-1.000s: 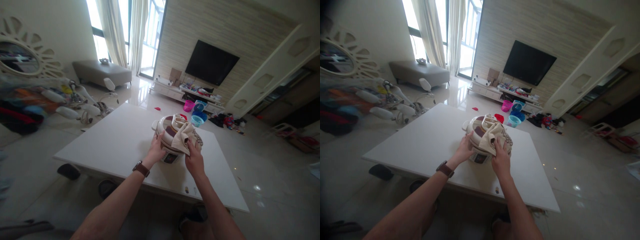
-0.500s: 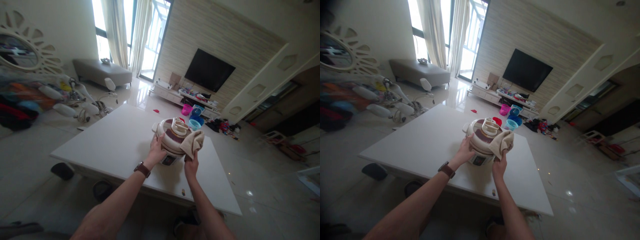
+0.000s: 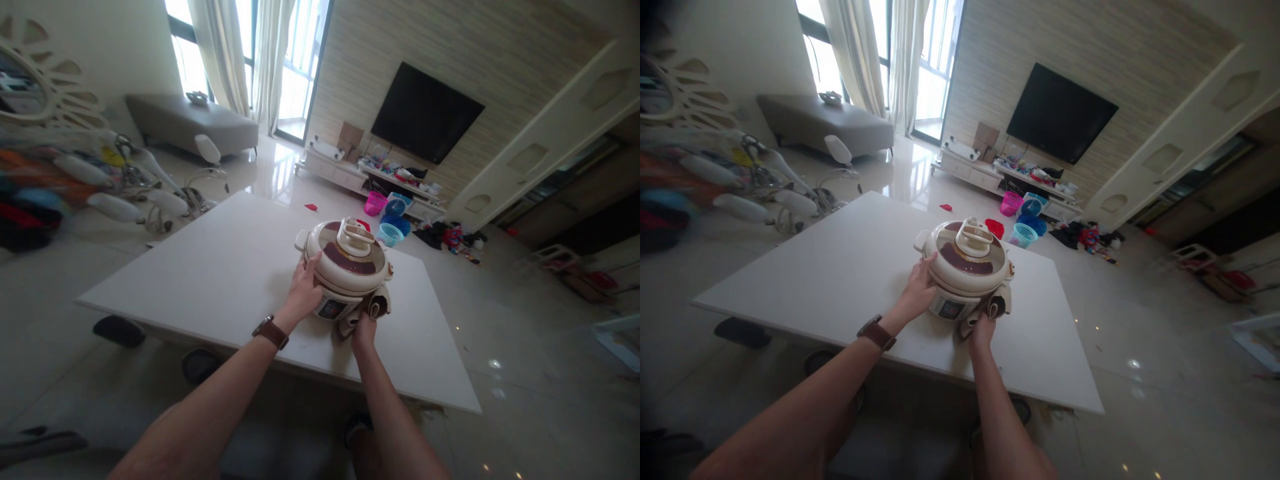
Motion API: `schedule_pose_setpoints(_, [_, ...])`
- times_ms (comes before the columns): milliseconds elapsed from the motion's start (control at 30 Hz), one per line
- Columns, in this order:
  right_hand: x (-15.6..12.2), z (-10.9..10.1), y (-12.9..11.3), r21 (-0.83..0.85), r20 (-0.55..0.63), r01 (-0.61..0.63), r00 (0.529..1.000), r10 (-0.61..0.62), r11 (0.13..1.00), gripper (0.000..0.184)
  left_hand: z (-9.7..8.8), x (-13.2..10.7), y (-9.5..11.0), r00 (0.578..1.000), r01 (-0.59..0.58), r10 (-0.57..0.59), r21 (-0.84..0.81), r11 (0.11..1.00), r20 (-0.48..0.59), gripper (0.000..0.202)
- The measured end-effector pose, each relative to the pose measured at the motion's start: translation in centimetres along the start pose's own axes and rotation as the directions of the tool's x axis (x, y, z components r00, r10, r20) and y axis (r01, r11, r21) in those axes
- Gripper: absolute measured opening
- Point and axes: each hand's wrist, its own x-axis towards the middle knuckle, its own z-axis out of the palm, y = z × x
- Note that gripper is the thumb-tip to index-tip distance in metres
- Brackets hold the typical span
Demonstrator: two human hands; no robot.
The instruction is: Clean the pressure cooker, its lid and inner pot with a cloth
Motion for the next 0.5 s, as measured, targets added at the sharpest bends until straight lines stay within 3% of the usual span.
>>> schedule_pose_setpoints(100, [-3.0, 0.6, 2.3, 0.11, 0.061, 0.024, 0.998, -0.031, 0.994, 0.034, 0.1, 0.0, -0.1, 1.0, 0.02, -0.02, 0.01, 1.0, 0.0, 0.096])
schedule_pose_setpoints(200, [-4.2, 0.4, 2.5, 0.232, 0.124, -0.103, 0.989, 0.075, 0.967, 0.026, 0.0, 0.0, -0.3, 1.0, 0.026, -0.026, 0.011, 1.0, 0.013, 0.098])
schedule_pose_setpoints(333, [-1.5, -1.1, -0.5, 0.279, 0.168, -0.307, 0.949, 0.268, 0.91, 0.012, -0.4, 0.0, -0.4, 0.999, 0.03, -0.03, 0.007, 1.0, 0.04, 0.099])
schedule_pose_setpoints(500, [1.4, -2.3, -4.0, 0.415, 0.188, -0.255, 0.963, 0.191, 0.873, 0.014, -0.8, 0.0, -0.5, 0.996, 0.03, -0.03, 0.003, 1.0, 0.079, 0.104])
